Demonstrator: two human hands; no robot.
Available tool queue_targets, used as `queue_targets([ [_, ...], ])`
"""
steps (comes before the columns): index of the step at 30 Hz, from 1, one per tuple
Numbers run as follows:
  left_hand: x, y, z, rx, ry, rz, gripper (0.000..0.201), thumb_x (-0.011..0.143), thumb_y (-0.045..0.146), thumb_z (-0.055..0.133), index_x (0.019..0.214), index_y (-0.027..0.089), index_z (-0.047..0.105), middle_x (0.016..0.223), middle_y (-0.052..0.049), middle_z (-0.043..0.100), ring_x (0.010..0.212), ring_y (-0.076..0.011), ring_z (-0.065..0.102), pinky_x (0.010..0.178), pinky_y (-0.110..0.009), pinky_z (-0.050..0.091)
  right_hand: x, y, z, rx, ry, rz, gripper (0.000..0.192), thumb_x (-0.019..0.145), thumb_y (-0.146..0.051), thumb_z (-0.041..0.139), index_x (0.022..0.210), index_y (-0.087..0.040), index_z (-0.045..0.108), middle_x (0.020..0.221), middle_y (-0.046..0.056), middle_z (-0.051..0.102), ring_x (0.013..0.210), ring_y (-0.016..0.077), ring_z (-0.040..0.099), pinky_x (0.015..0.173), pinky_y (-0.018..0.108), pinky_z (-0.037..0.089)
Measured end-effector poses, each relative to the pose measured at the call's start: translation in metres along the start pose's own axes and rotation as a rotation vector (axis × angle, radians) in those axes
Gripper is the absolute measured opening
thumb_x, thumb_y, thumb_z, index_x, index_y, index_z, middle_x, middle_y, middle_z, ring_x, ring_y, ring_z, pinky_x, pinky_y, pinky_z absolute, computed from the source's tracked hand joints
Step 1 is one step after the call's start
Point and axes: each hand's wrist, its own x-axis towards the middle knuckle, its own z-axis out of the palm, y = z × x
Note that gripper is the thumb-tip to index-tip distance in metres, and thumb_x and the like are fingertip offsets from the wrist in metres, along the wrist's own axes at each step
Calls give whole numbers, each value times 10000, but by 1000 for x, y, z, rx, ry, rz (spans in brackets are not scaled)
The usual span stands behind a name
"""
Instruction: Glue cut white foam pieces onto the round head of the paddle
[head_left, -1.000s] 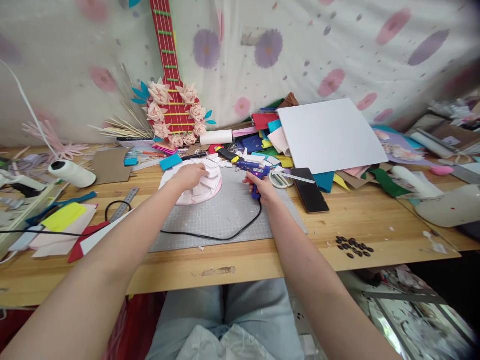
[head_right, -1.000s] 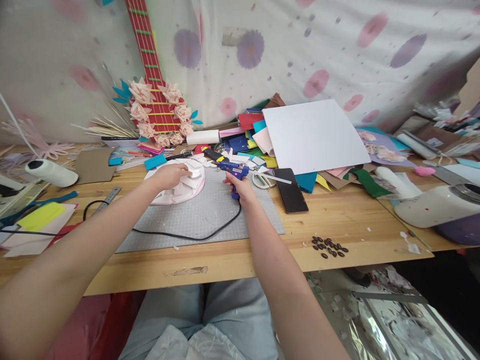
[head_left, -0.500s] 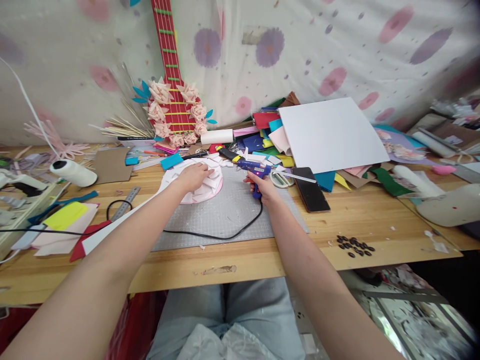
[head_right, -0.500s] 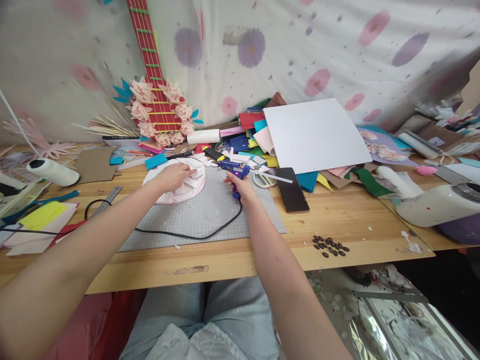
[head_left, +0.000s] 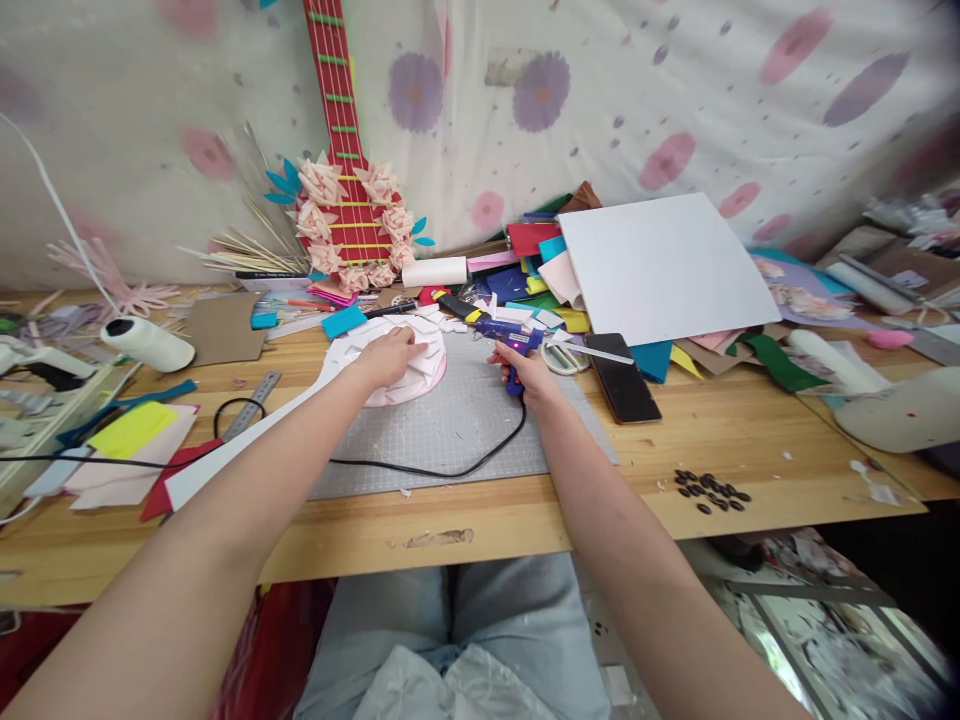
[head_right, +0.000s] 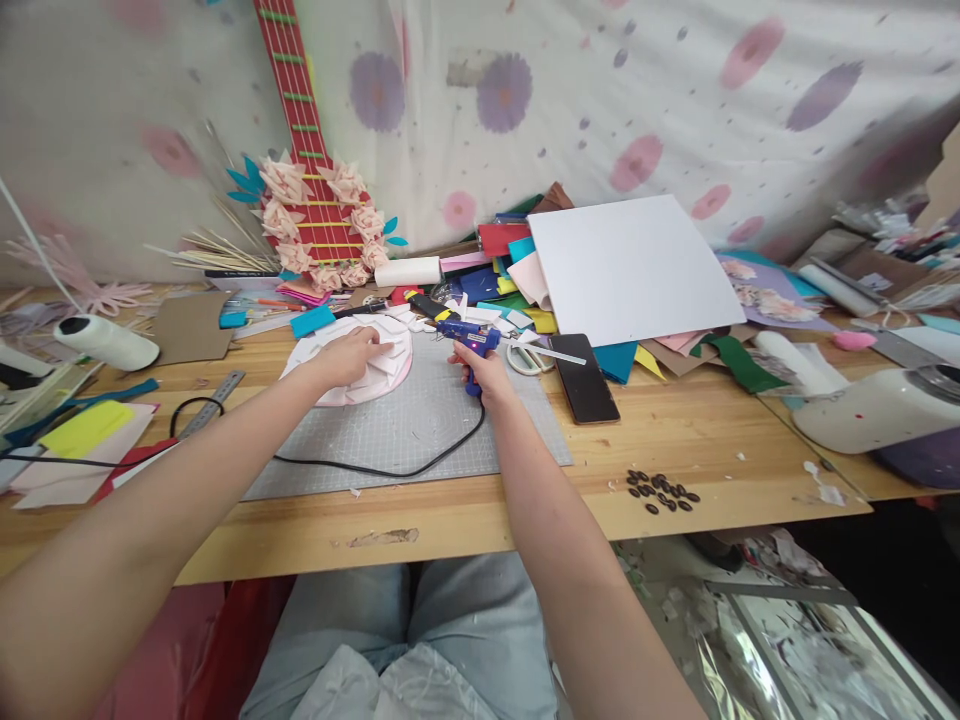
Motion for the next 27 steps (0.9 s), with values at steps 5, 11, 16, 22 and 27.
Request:
queue_targets([
  [5,0,0,2,-27,0,-12,502,858,149,372,1315,325,481,1221,-65,464,1157,-221,446,886,-296,392,-1,0,0,-8,4,-3,298,616,-429,742,704,-186,593,674,7,655,449,50,416,396,184,367],
  [11,-3,4,-3,-31,5,-2,476,869,161,366,1302,306,503,1186,-73,487,1126,-225,468,909,-301,375,0,1,0,-12,1,13,333,598,-447,749,739,-194,585,664,-6,654,443,47,417,395,177,367],
  [16,-2,11,-13,27,-19,-1,439,872,160,366,1253,281,549,1139,-75,510,1108,-222,474,903,-297,374,0,1,1,-26,6,8,313,620,-438,735,730,-192,576,668,-4,654,439,45,417,399,179,364],
  [22,2,16,-20,49,-70,-2,405,848,155,415,1209,219,588,1136,-102,527,1107,-236,492,908,-300,380,0,2,0,-28,8,15,311,617,-437,744,728,-195,584,670,-4,655,426,45,414,387,184,357],
  [27,-1,9,-16,-19,-42,5,544,798,76,423,1301,265,504,1220,-68,527,1102,-211,517,908,-280,397,2,3,-1,10,11,16,307,608,-424,754,724,-191,591,670,-2,660,426,46,410,377,184,351],
])
